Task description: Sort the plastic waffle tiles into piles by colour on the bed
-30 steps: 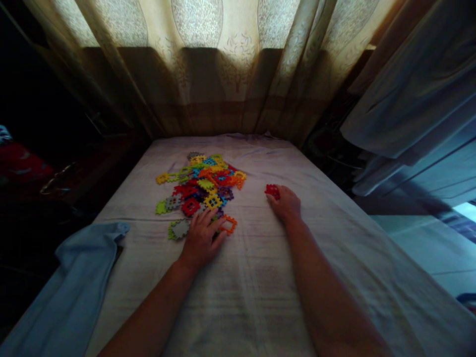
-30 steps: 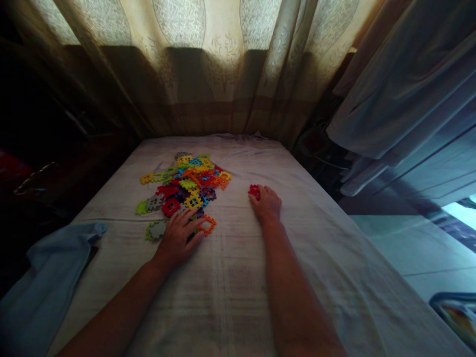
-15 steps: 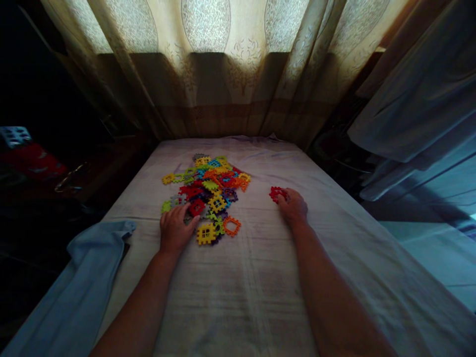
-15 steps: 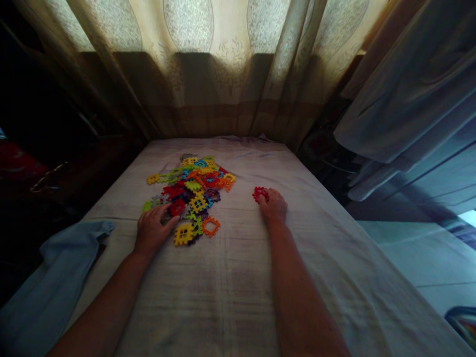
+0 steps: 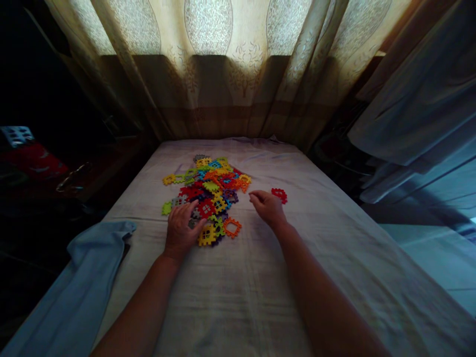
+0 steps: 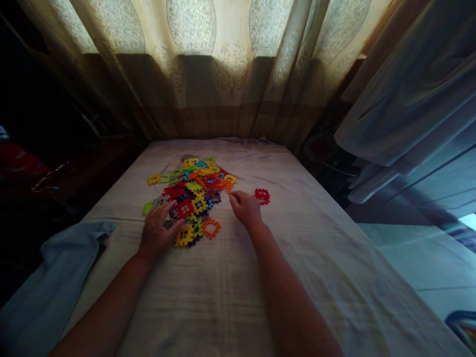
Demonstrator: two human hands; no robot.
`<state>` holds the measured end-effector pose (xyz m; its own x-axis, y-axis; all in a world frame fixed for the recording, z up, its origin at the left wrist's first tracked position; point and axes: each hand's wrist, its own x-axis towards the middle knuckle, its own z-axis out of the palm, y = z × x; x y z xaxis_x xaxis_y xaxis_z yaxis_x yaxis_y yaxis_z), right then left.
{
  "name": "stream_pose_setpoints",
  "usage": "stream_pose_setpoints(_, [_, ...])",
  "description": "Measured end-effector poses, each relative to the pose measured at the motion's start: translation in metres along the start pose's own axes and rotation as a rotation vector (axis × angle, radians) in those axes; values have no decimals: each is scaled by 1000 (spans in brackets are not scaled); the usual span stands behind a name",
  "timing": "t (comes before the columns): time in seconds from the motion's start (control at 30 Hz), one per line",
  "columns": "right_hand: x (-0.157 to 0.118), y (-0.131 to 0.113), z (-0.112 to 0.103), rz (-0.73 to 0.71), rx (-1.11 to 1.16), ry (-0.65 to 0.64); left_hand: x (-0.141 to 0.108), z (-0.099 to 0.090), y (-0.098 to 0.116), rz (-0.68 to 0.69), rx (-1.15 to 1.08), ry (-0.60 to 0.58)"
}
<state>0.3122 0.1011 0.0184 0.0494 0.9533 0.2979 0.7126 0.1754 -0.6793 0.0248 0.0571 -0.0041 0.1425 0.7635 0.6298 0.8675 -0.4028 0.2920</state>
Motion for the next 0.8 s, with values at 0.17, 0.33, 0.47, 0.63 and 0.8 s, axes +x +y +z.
stream_pose_setpoints(0.17, [-19, -42, 30, -97, 190, -280, -4, 3, 12, 72, -22, -52])
stream_pose_setpoints(0.33, [-28, -53, 49, -16, 350, -333, -4, 3, 20, 134, -43, -88])
stream_pose_setpoints(0.47, [-18, -41, 47, 48, 418, -300, -3, 3, 20, 147, -49, -69])
stream_pose_setpoints(0.63, [8, 3, 6, 192, 351, -7, -2, 3, 19, 87, -62, -99])
stream_pose_setpoints(0.8, [15, 64, -36, 420, 119, 283, -2, 4, 19, 69, -80, -69])
